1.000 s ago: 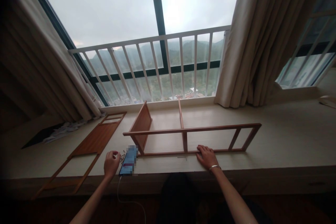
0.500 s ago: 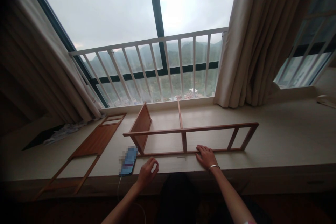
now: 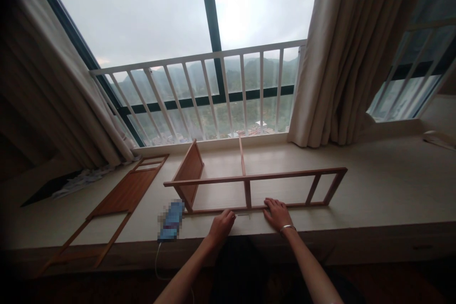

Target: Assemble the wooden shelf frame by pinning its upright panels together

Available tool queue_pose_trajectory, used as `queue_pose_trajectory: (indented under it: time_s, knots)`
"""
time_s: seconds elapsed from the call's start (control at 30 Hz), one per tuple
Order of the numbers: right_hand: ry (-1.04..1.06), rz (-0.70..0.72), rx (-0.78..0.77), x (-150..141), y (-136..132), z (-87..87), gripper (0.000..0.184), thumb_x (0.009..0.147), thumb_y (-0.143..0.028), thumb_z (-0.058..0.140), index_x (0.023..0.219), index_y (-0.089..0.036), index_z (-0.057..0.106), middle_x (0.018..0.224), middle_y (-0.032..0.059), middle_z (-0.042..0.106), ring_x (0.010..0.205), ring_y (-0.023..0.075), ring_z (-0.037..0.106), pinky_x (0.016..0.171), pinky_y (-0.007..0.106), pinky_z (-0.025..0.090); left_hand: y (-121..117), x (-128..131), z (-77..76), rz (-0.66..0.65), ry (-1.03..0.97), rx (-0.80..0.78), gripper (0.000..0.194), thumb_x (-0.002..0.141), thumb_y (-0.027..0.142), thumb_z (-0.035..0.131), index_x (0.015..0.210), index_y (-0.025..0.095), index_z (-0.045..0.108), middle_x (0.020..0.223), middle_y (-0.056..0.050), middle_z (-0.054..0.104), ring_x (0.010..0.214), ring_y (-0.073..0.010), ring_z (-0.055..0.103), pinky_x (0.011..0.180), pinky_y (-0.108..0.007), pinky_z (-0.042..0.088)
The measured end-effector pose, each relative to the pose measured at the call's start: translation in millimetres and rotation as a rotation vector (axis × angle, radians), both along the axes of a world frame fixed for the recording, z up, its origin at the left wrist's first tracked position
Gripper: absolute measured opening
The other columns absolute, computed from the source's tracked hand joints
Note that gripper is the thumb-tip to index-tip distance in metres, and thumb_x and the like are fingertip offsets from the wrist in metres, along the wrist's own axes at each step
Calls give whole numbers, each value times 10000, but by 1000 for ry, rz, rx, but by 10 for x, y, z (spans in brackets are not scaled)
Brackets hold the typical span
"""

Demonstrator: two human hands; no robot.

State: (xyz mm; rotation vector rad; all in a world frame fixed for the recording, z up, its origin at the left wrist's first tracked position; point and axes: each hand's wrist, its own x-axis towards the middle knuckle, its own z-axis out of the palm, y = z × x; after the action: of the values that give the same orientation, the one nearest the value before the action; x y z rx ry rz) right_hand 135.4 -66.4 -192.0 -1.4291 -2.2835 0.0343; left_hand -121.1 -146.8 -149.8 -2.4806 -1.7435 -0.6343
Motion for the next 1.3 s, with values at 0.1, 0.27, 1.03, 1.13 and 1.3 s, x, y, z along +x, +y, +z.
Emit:
queue_pose_trajectory:
  time_s: [0.1,0.27,1.03,1.13,1.3]
  knots:
    - [-1,0,2,-2,6,-2,347,747,-339,419,1078,-261,484,1114,37,519,971,207,451,832,345,271,45,30,0,45,-81,-21,183,833,232,319,798,196,495,825,-46,527,696,-127,514,556,-209,352]
    - [-6,-4,12,2,15,-11,346,745,-337,421,1077,-262,484,1116,32,519,973,208,447,832,344,271,50,142,45,8,-323,-57,184,828,251,332,795,197,504,827,-28,530,692,-99,508,611,-201,371]
    - [-14,-6,-29,-14,1,50,353,741,-330,419,1081,-263,483,1122,37,516,980,210,446,833,348,271,540,-284,18,301,-581,62,210,783,300,397,782,177,567,720,-18,555,648,-112,507,631,-244,387]
    - [-15,-5,-24,-14,1,49,348,740,-333,418,1074,-264,485,1120,35,517,978,209,447,832,349,271,492,-295,-23,275,-539,78,197,781,275,402,791,179,573,748,-22,572,690,-120,518,673,-259,382]
    - [-18,-7,-18,-16,-6,71,350,739,-327,423,1078,-264,483,1112,32,524,977,206,450,832,343,272,471,-316,-60,237,-505,108,185,767,220,421,781,178,600,795,-35,605,790,-146,533,764,-303,357]
